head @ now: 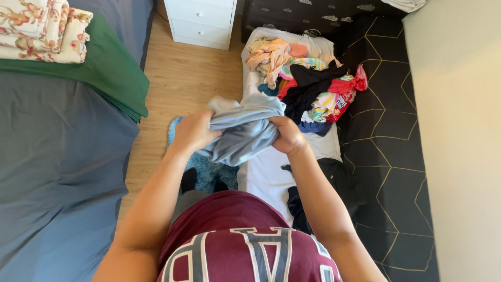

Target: The person sits on a bed and folds several t-shirts one by one. They pick up a maroon t-shirt, unfold it, fold it neatly, and place it on a stack. They repeat this process with a light blue t-shirt and a peach-colored t-shirt, smoothing each garment before folding.

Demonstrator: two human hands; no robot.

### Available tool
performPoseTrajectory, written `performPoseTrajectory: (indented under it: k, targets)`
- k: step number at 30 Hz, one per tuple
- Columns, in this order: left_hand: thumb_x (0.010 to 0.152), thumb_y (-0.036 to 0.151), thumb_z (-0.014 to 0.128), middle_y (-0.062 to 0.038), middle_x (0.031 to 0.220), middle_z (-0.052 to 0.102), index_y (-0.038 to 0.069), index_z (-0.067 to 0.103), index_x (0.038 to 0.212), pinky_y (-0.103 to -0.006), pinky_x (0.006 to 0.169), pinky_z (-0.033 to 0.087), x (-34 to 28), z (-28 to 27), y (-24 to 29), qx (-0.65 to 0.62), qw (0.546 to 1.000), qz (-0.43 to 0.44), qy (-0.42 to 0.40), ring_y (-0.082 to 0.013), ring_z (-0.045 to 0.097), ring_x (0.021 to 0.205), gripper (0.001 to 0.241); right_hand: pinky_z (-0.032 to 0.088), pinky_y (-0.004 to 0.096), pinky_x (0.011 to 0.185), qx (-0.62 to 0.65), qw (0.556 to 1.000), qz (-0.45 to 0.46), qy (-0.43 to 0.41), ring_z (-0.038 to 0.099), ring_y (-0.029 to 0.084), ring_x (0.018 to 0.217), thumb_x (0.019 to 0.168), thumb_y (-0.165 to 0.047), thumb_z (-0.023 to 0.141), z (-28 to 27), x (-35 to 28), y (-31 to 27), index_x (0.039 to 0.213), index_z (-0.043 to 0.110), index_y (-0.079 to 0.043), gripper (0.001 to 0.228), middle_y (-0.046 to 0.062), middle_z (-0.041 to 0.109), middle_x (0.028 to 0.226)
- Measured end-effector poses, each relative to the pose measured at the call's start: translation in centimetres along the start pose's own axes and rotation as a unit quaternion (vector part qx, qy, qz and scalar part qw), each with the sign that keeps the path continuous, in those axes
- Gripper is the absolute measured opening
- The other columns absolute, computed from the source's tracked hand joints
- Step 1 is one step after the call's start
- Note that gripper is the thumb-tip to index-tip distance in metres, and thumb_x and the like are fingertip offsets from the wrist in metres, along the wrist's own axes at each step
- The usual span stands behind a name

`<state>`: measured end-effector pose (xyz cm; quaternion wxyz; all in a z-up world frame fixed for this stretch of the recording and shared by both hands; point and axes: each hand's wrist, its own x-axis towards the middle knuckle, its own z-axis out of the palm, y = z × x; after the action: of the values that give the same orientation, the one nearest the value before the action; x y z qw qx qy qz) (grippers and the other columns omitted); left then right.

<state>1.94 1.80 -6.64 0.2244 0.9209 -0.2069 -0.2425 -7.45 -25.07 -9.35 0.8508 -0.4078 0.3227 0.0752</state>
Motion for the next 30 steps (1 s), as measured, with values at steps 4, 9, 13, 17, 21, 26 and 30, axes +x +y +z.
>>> performPoseTrajectory:
  k: [4,9,13,17,21,26,30]
  targets:
    - [0.086,0.035,0.072,-0.017,0.127,0.07,0.011,0.067,0.133,-0.0536,0.107,0.047,0.8,0.9,-1.9,-0.22,0.975,-0.023,0.026,-0.0375,0.06,0.127,0.053,0.046,0.057,0.107,-0.043,0.995,0.028,-0.081,0.066,0.036,0.12,0.082,-0.014,0.078,1.2,-1.3,0.6,0.15,0.049,-0.005,0.075,0.02,0.067,0.131]
    - [0.084,-0.003,0.065,-0.024,0.154,0.046,-0.001,0.012,0.163,-0.0545,0.106,0.049,0.2,1.0,-2.5,-0.665,0.737,-0.107,-0.051,-0.0358,0.053,0.135,0.095,0.056,0.046,0.084,-0.392,0.916,-0.027,0.075,0.072,0.033,0.097,0.063,-0.022,0.095,-1.4,1.5,3.4,0.11,0.076,0.001,0.055,0.019,0.074,0.096]
    - [0.065,-0.002,0.087,-0.015,0.127,0.071,0.005,0.064,0.137,-0.0445,0.095,0.057,-1.6,0.7,-2.5,-0.597,0.792,-0.053,-0.117,-0.0286,0.069,0.113,0.076,0.058,0.054,0.092,-0.042,0.998,0.028,0.037,0.074,0.039,0.1,0.079,-0.009,0.082,-3.0,2.2,3.2,0.123,0.069,0.001,0.048,0.022,0.074,0.106]
    - [0.073,0.021,0.081,-0.018,0.124,0.071,0.005,0.07,0.129,-0.0461,0.104,0.05,0.0,2.8,-5.1,-0.371,0.924,-0.041,-0.079,-0.0334,0.064,0.12,0.059,0.052,0.057,0.1,-0.052,0.998,0.028,-0.014,0.068,0.04,0.113,0.081,-0.007,0.082,0.3,-1.3,1.9,0.137,0.058,0.003,0.061,0.024,0.07,0.119]
    - [0.078,-0.002,0.07,-0.017,0.126,0.07,0.004,0.066,0.133,-0.0456,0.102,0.053,-0.3,2.3,-4.3,-0.609,0.791,-0.052,-0.007,-0.0306,0.066,0.117,0.056,0.05,0.053,0.104,-0.419,0.902,0.018,-0.1,0.06,0.043,0.125,0.061,-0.017,0.1,-0.6,-1.6,1.8,0.134,0.063,0.007,0.085,0.029,0.066,0.128]
    - [0.068,0.007,0.089,-0.015,0.126,0.072,0.004,0.066,0.133,-0.0467,0.098,0.056,-2.6,-0.1,-1.5,-0.545,0.827,0.025,-0.137,-0.0324,0.068,0.118,0.069,0.05,0.055,0.102,-0.324,0.946,0.015,0.007,0.065,0.042,0.118,0.074,-0.019,0.088,0.6,-1.8,2.2,0.13,0.064,0.008,0.067,0.027,0.069,0.118]
    - [0.066,0.051,0.089,-0.015,0.111,0.079,0.01,0.08,0.112,-0.0488,0.098,0.055,-0.7,1.8,-5.6,-0.091,0.962,0.02,-0.258,-0.0385,0.069,0.114,0.062,0.05,0.063,0.101,-0.061,0.997,0.024,-0.031,0.069,0.043,0.107,0.08,0.001,0.078,0.8,-2.1,2.5,0.125,0.063,0.014,0.049,0.03,0.07,0.113]
